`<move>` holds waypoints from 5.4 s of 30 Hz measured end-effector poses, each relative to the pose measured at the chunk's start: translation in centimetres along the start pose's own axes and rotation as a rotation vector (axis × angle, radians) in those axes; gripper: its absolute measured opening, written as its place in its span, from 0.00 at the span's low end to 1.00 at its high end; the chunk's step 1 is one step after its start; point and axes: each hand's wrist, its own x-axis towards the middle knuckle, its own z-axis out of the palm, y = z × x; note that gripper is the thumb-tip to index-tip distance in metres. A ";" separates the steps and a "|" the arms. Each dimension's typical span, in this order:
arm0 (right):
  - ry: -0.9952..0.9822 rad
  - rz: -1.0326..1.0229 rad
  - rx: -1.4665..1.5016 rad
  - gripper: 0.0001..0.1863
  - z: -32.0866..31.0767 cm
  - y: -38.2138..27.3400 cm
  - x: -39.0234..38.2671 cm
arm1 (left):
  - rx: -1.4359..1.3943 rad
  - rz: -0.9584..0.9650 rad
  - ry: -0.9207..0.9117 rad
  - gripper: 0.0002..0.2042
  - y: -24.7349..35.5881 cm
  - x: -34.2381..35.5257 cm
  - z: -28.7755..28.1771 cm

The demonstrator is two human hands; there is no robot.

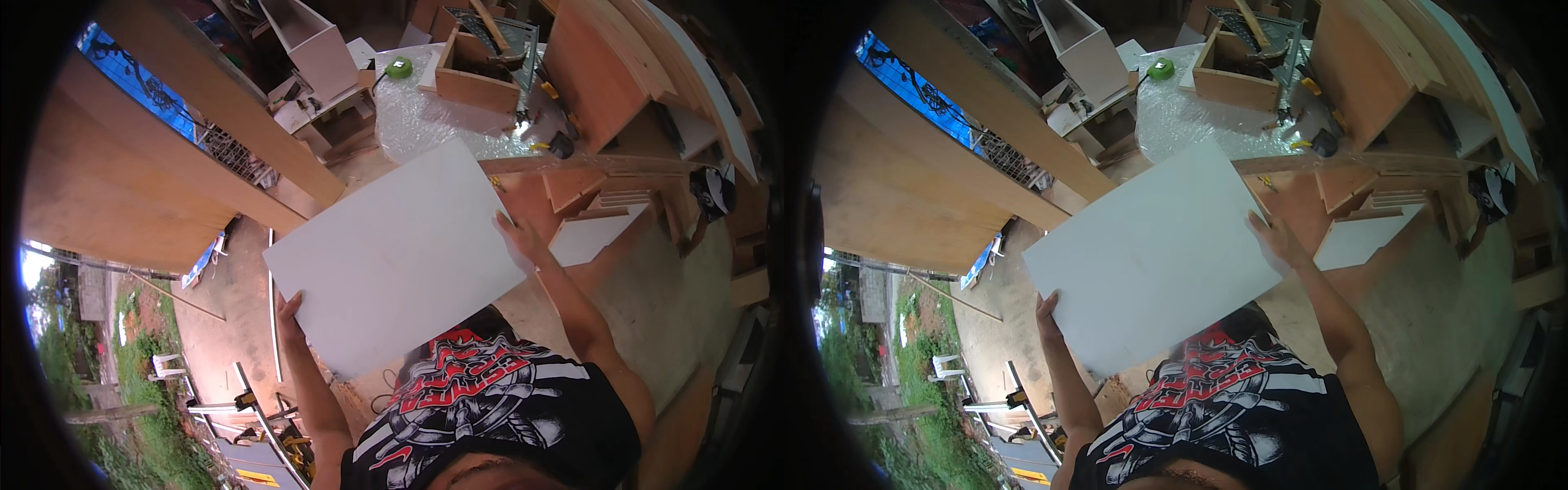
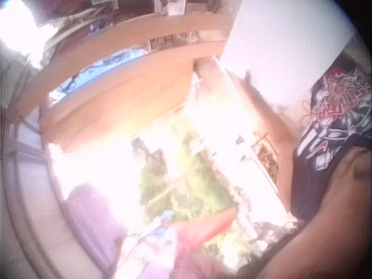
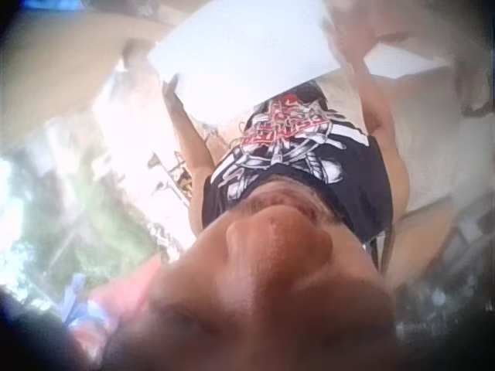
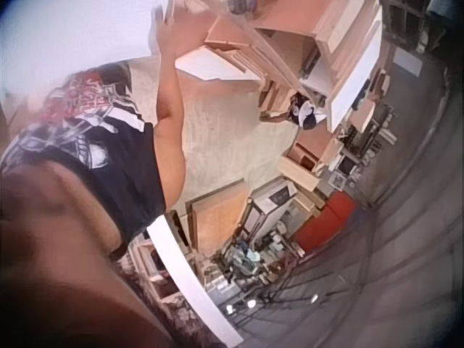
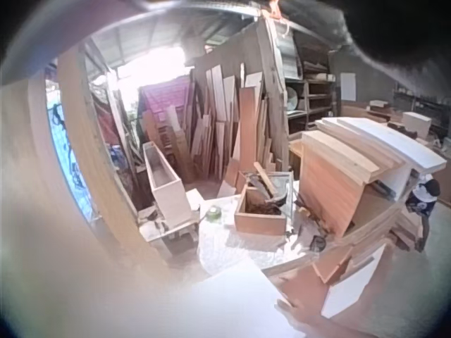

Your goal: The person picks up white rectangular boards and cuts them using a table saw. They handle the boards one at a time, align them with the saw blade, and push them through to make straight cuts.

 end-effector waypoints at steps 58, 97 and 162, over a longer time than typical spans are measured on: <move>0.635 0.247 0.293 0.36 7.6 3.2 14.8 | 0.827 -0.122 -0.473 0.34 -2.8 59.1 18.0; 0.464 -0.562 1.015 0.24 -44.9 -16.8 -11.1 | 0.539 -1.071 0.398 0.30 -31.7 -8.7 0.4; -2.036 0.702 0.280 0.31 67.2 -7.9 -34.6 | -1.031 0.621 1.524 0.23 -8.2 -49.1 -16.0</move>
